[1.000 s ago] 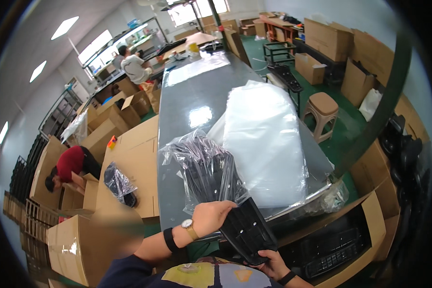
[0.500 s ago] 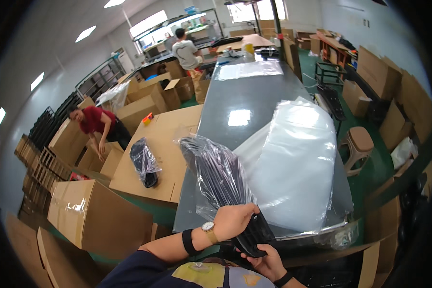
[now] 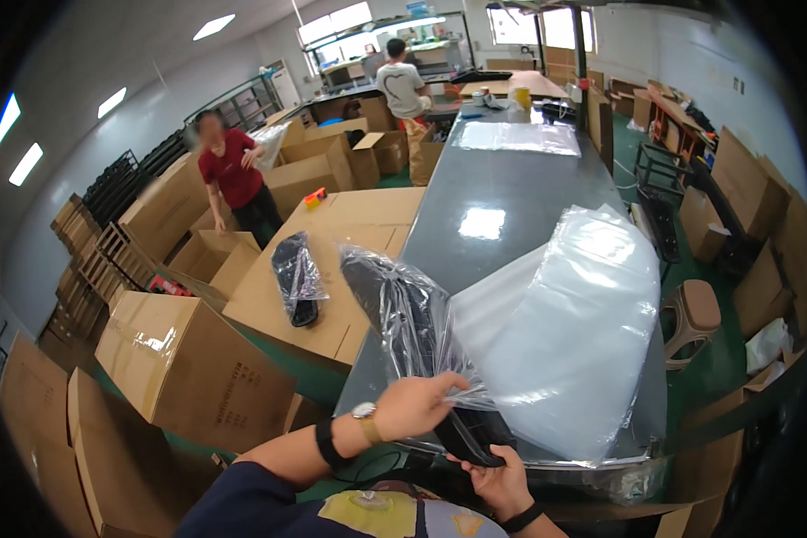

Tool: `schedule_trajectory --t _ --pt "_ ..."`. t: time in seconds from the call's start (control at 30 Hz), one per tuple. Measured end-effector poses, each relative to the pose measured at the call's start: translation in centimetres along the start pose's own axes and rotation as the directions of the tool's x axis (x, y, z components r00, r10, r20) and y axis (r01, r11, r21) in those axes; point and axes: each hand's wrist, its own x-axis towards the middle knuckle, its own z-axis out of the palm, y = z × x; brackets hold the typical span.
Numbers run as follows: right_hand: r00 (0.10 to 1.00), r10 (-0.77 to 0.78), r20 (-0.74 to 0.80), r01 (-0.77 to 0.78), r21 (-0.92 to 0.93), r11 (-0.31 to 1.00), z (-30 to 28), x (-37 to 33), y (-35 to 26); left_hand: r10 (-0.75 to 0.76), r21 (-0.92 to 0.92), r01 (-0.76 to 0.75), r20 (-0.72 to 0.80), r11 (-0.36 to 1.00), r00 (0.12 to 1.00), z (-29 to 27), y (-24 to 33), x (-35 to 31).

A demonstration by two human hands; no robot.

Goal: The person uses a utility knife to open a cardboard box and removes a black bicycle seat. They then place the seat into a clear plastic bag and seal it. This process is repeated for multiple seats, with the person handling each item individually and placing the packaged units on a nearby table.

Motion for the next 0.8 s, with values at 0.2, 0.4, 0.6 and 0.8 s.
schedule_trajectory --t 0.2,0.4,0.6,0.8 --pt "0.991 -0.132 -0.016 0.125 -0.24 0.963 0.8 2.2 0.7 -0.074 0.176 0.133 -0.307 0.975 0.949 -1.5 -3.9 -3.8" --pt "0.966 -0.257 -0.011 0.232 -0.388 0.892 4.1 4.5 2.6 -0.45 -0.631 0.147 -0.352 0.761 0.821 1.2 -16.3 -4.4" --pt "0.936 -0.351 0.026 0.3 -0.58 0.758 6.5 10.5 5.6 -0.307 -0.35 0.15 -0.449 0.924 0.839 -5.3 -11.1 -2.9" --pt "0.931 -0.364 -0.037 0.262 -0.626 0.734 10.1 15.6 7.6 -0.225 -0.602 0.073 -0.182 0.795 0.957 -8.6 -19.8 -4.6"
